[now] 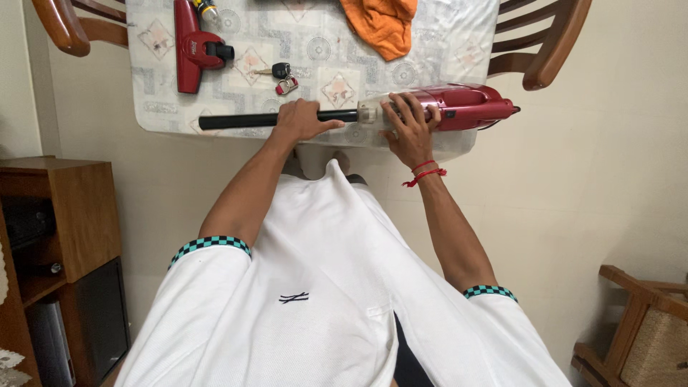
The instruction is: The person organizes vacuum parts on a table, connects a power cord to a wall outlet, and then attaches the nozzle and extension tubes to the handheld vacuum unit.
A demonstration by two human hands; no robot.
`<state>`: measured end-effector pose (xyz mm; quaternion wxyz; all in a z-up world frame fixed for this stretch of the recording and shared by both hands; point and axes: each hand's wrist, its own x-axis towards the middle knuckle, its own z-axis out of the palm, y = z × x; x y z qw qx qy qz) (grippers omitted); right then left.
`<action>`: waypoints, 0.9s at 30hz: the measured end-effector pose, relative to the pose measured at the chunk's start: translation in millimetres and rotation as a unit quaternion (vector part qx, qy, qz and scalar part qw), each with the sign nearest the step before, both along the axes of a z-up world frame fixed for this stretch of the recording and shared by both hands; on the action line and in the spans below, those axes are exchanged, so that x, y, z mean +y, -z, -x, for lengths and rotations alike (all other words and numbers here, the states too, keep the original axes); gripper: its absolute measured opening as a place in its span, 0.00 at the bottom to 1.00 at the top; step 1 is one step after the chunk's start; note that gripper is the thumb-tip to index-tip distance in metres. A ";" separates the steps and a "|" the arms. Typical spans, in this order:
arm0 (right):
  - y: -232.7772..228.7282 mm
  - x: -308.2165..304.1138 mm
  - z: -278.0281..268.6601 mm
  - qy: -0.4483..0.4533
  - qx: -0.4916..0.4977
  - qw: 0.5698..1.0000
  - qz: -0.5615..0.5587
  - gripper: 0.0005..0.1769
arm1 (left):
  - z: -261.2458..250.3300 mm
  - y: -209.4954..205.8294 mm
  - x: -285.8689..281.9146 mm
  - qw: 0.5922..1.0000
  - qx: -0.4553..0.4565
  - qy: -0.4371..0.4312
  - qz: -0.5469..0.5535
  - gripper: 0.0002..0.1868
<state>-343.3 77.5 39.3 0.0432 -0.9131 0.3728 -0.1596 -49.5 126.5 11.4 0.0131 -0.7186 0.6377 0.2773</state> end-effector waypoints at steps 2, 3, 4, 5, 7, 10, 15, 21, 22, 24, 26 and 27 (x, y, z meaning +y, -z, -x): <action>4.0 0.2 -0.7 -0.007 0.018 1.000 0.001 0.46 | 0.0 3.7 -4.1 0.992 0.063 -0.036 -0.100 0.46; 6.0 -2.3 -2.8 -0.010 0.032 0.999 0.004 0.48 | 0.3 6.1 -3.2 0.993 0.066 -0.045 -0.084 0.47; 7.1 -6.0 -4.3 -0.013 0.046 0.999 0.006 0.49 | 1.8 8.1 1.2 0.994 0.070 -0.054 -0.067 0.47; 7.2 -9.7 -5.0 -0.015 0.067 0.998 -0.002 0.51 | 3.2 9.6 4.7 0.994 0.073 -0.062 -0.051 0.47; 7.3 -15.3 -5.8 -0.017 0.107 0.994 -0.018 0.53 | 4.3 11.2 5.6 0.993 0.065 -0.071 -0.062 0.49; 11.3 -13.9 -5.4 -0.018 0.064 0.998 -0.021 0.50 | 8.0 14.9 8.4 0.995 0.048 -0.071 -0.043 0.50; 16.6 -9.8 -14.2 0.009 0.091 0.992 0.082 0.41 | 8.6 22.1 9.4 0.996 0.032 -0.077 -0.032 0.48; 0.4 -9.1 -15.4 0.015 0.071 0.996 0.051 0.39 | 11.1 28.0 11.0 0.996 -0.033 -0.027 0.083 0.42; -0.7 -12.0 -16.3 0.012 0.062 0.997 0.053 0.39 | 11.5 32.9 12.6 0.994 -0.052 -0.013 0.096 0.41; -3.2 -13.3 -16.4 0.007 0.047 0.998 0.050 0.38 | 16.5 41.3 17.7 0.979 -0.088 -0.005 0.185 0.39; -2.5 -14.5 -18.1 0.003 0.062 0.997 0.044 0.38 | 12.2 44.0 12.1 0.981 -0.073 0.003 0.179 0.39; -2.7 -14.8 -17.8 -0.002 0.071 0.997 0.041 0.38 | 7.4 41.2 10.5 0.991 -0.038 0.006 0.125 0.40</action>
